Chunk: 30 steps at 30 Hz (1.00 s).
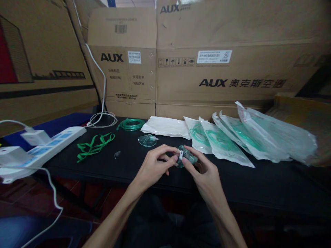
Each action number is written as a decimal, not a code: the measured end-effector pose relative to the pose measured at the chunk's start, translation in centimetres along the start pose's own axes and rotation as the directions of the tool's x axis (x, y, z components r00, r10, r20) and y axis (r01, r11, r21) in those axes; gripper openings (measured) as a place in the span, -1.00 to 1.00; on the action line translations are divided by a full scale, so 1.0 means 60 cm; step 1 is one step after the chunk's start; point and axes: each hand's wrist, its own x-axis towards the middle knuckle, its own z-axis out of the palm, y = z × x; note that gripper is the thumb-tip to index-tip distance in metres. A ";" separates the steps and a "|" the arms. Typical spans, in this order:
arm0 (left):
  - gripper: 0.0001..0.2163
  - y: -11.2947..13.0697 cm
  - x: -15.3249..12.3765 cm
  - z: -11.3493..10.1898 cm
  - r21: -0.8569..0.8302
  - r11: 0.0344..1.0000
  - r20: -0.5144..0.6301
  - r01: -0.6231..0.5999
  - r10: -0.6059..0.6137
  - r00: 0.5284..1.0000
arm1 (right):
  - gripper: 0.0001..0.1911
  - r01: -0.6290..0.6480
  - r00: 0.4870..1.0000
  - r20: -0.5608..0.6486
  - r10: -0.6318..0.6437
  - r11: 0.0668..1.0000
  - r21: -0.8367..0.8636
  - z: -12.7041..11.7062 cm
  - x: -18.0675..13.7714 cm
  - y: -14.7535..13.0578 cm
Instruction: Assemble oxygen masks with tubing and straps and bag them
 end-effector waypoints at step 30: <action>-0.75 0.008 -0.003 0.012 0.209 0.978 -0.034 0.021 -0.014 0.999 | -0.78 0.056 0.994 -0.085 -0.062 0.996 -0.069 0.005 -0.003 -0.008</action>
